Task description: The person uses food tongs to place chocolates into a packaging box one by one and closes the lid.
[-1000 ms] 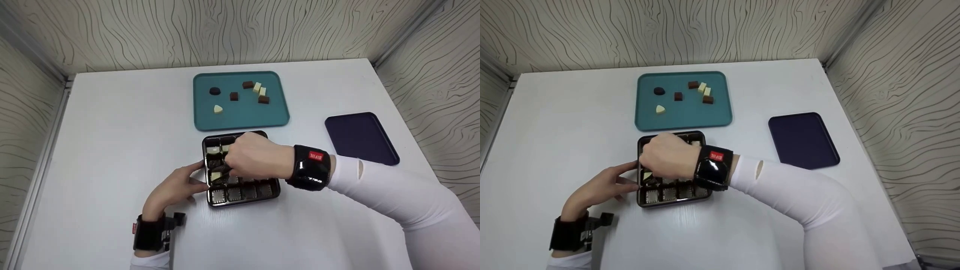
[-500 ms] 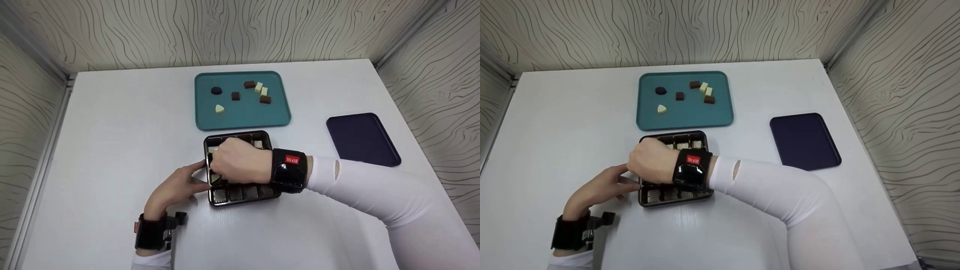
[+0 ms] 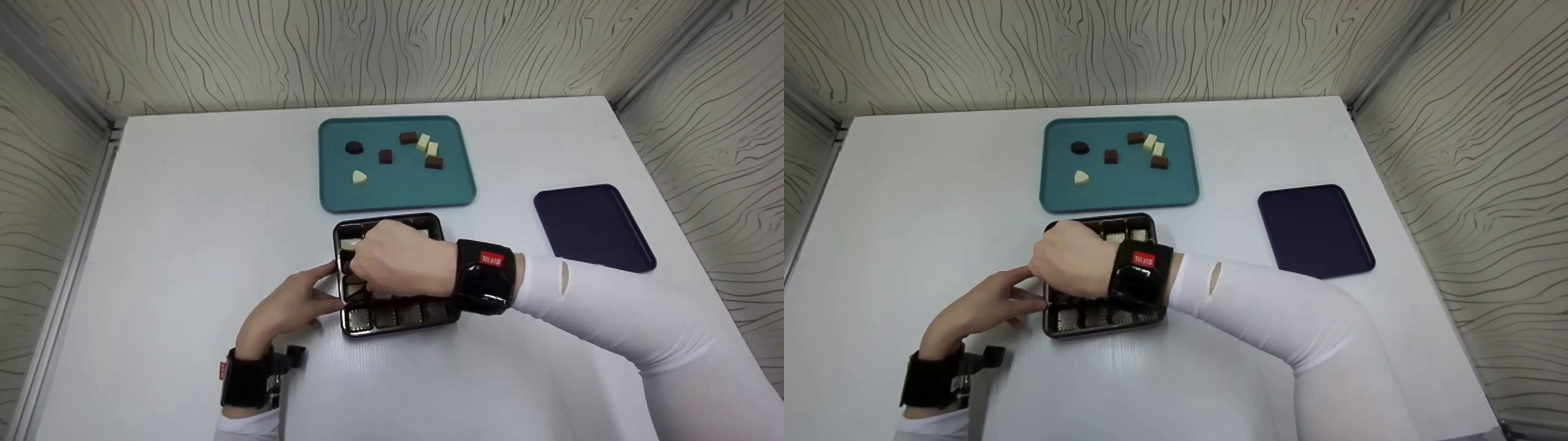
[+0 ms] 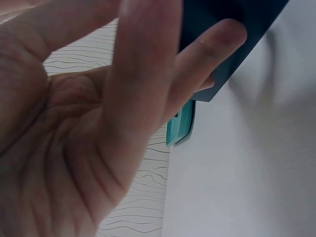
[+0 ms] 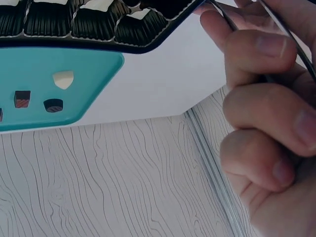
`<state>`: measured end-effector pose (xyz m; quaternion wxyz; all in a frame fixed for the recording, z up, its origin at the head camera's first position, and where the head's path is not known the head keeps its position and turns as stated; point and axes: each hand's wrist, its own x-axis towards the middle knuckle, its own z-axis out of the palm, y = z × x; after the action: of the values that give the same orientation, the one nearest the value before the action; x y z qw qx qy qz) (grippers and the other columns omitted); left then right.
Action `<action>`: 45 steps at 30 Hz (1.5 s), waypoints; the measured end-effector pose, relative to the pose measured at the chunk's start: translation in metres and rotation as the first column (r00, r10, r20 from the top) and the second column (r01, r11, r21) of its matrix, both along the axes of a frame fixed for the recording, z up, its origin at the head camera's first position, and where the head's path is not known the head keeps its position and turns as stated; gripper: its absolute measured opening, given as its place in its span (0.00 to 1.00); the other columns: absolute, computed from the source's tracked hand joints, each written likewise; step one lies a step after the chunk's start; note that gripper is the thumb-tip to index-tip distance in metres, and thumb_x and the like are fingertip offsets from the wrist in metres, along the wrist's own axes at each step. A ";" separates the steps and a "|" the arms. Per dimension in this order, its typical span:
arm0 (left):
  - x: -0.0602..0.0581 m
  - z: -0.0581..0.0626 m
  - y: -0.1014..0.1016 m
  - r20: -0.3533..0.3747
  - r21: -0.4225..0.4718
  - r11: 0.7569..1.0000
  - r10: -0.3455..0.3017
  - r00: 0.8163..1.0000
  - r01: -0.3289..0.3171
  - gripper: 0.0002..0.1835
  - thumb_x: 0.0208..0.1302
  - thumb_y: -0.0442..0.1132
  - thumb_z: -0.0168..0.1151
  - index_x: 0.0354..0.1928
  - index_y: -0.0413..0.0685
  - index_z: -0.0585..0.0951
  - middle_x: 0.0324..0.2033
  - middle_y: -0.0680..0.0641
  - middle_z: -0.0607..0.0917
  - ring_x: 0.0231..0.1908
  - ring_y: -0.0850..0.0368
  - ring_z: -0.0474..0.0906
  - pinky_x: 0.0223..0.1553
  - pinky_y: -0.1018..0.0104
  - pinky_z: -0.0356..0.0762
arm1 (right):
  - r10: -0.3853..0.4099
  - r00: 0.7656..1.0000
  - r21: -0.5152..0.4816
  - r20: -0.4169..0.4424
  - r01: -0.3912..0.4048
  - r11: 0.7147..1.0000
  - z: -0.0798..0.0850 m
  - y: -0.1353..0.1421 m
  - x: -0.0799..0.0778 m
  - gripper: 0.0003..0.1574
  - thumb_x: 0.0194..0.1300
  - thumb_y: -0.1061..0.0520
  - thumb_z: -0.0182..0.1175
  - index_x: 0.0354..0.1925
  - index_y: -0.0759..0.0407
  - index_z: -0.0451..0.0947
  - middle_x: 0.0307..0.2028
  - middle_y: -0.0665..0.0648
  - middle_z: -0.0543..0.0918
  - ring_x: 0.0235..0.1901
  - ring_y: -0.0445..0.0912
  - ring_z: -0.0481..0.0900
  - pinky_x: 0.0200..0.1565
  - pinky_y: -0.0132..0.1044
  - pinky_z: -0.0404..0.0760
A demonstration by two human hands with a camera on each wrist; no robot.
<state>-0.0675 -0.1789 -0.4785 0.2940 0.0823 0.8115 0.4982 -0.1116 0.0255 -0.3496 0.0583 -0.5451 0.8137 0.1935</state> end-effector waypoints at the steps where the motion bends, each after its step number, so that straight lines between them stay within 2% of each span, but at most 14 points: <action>1: 0.000 0.000 0.000 0.004 -0.001 1.000 0.003 1.000 -0.003 0.41 0.69 0.39 0.70 0.80 0.44 0.65 0.54 0.35 0.89 0.26 0.53 0.87 0.30 0.64 0.84 | -0.007 1.000 -0.001 0.008 0.007 1.000 0.003 0.002 0.000 0.15 0.65 0.42 0.71 0.29 0.49 0.89 0.27 0.49 0.89 0.25 0.44 0.85 0.25 0.38 0.83; 5: -0.001 0.000 0.000 0.004 -0.005 1.000 0.010 1.000 -0.010 0.41 0.68 0.38 0.70 0.80 0.43 0.65 0.58 0.33 0.87 0.27 0.52 0.88 0.30 0.64 0.84 | -0.039 0.999 -0.040 0.035 0.040 0.998 0.014 0.016 -0.003 0.19 0.68 0.43 0.69 0.25 0.52 0.85 0.25 0.50 0.87 0.20 0.42 0.79 0.22 0.38 0.79; 7: -0.001 0.000 -0.001 0.002 -0.003 1.000 0.010 1.000 -0.010 0.41 0.68 0.39 0.70 0.80 0.42 0.64 0.59 0.32 0.86 0.27 0.51 0.88 0.30 0.64 0.84 | -0.056 0.998 -0.068 0.041 0.059 0.996 0.019 0.026 -0.006 0.25 0.68 0.42 0.69 0.19 0.52 0.78 0.20 0.48 0.82 0.17 0.41 0.72 0.20 0.36 0.75; 10: 0.000 0.000 -0.001 0.003 0.000 1.000 0.008 1.000 -0.008 0.42 0.69 0.39 0.70 0.80 0.41 0.63 0.58 0.32 0.87 0.27 0.51 0.88 0.31 0.64 0.84 | -0.114 0.991 -0.123 0.075 0.123 0.985 0.022 0.043 -0.013 0.35 0.68 0.39 0.69 0.13 0.50 0.65 0.14 0.46 0.69 0.15 0.40 0.61 0.17 0.34 0.62; 12: -0.001 0.000 -0.001 -0.003 0.005 1.000 0.004 1.000 -0.004 0.42 0.69 0.39 0.70 0.81 0.41 0.62 0.57 0.32 0.88 0.26 0.51 0.88 0.31 0.63 0.84 | -0.162 0.982 -0.178 0.096 0.177 0.968 0.021 0.055 -0.018 0.37 0.70 0.40 0.68 0.14 0.49 0.60 0.14 0.45 0.61 0.15 0.40 0.57 0.17 0.32 0.54; 15: -0.001 0.000 -0.001 -0.011 0.011 1.000 -0.001 1.000 0.001 0.42 0.69 0.39 0.70 0.81 0.41 0.62 0.56 0.32 0.88 0.27 0.50 0.89 0.31 0.63 0.85 | -0.237 0.964 -0.274 0.120 0.261 0.925 0.013 0.071 -0.027 0.36 0.72 0.41 0.66 0.15 0.50 0.60 0.14 0.45 0.56 0.14 0.40 0.55 0.20 0.32 0.48; 20: 0.000 0.001 -0.001 -0.019 0.004 1.000 -0.004 1.000 0.004 0.43 0.69 0.40 0.70 0.81 0.40 0.62 0.54 0.32 0.89 0.26 0.50 0.89 0.31 0.63 0.84 | -0.324 0.936 -0.402 0.137 0.352 0.845 -0.009 0.088 -0.043 0.33 0.74 0.42 0.64 0.18 0.53 0.63 0.14 0.45 0.55 0.14 0.42 0.59 0.21 0.33 0.52; 24: 0.000 0.000 -0.001 -0.013 -0.002 1.000 0.003 1.000 -0.003 0.43 0.69 0.40 0.70 0.81 0.40 0.62 0.51 0.33 0.90 0.26 0.51 0.88 0.32 0.63 0.83 | -0.405 0.902 -0.440 0.147 0.426 0.790 -0.022 0.094 -0.059 0.31 0.75 0.42 0.63 0.20 0.56 0.69 0.15 0.46 0.56 0.15 0.44 0.61 0.22 0.35 0.54; 26: 0.000 -0.001 -0.001 -0.007 0.003 1.000 0.005 1.000 -0.005 0.43 0.69 0.40 0.70 0.81 0.40 0.62 0.51 0.33 0.90 0.26 0.51 0.88 0.32 0.64 0.83 | -0.438 0.888 -0.445 0.144 0.453 0.773 -0.029 0.095 -0.067 0.30 0.75 0.42 0.63 0.22 0.59 0.74 0.15 0.47 0.59 0.15 0.45 0.64 0.22 0.35 0.55; 28: 0.000 -0.002 -0.001 -0.002 0.014 1.000 0.004 1.000 -0.004 0.43 0.69 0.39 0.70 0.81 0.39 0.61 0.52 0.33 0.90 0.26 0.50 0.89 0.31 0.64 0.83 | -0.462 0.876 -0.436 0.137 0.472 0.766 -0.035 0.094 -0.075 0.29 0.75 0.41 0.63 0.24 0.60 0.77 0.16 0.47 0.60 0.16 0.46 0.67 0.22 0.34 0.56; 30: -0.001 -0.002 -0.001 0.001 0.023 1.000 0.003 1.000 -0.003 0.43 0.69 0.39 0.70 0.81 0.38 0.61 0.52 0.32 0.90 0.26 0.50 0.89 0.31 0.64 0.84 | -0.480 0.867 -0.421 0.136 0.489 0.764 -0.041 0.092 -0.083 0.29 0.75 0.41 0.62 0.24 0.60 0.77 0.15 0.47 0.60 0.16 0.45 0.66 0.22 0.34 0.56; 37: -0.001 -0.003 0.000 -0.012 0.020 1.000 0.002 1.000 -0.001 0.43 0.69 0.39 0.70 0.80 0.37 0.61 0.54 0.32 0.89 0.27 0.49 0.89 0.32 0.64 0.84 | -0.526 0.831 -0.384 0.181 0.552 0.740 -0.057 0.078 -0.108 0.36 0.76 0.41 0.61 0.18 0.51 0.57 0.16 0.46 0.53 0.18 0.42 0.57 0.23 0.34 0.55; 45: 0.000 -0.002 0.001 -0.020 0.035 0.999 -0.012 1.000 0.013 0.43 0.70 0.39 0.70 0.81 0.36 0.60 0.55 0.30 0.88 0.27 0.46 0.90 0.31 0.63 0.84 | -0.561 0.806 -0.341 0.191 0.590 0.732 -0.066 0.058 -0.124 0.39 0.76 0.39 0.62 0.16 0.50 0.53 0.15 0.46 0.54 0.18 0.42 0.58 0.22 0.34 0.59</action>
<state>-0.0678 -0.1782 -0.4803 0.2873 0.0974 0.8050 0.5098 -0.2359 0.0837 -0.4160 0.0377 -0.2738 0.9609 -0.0178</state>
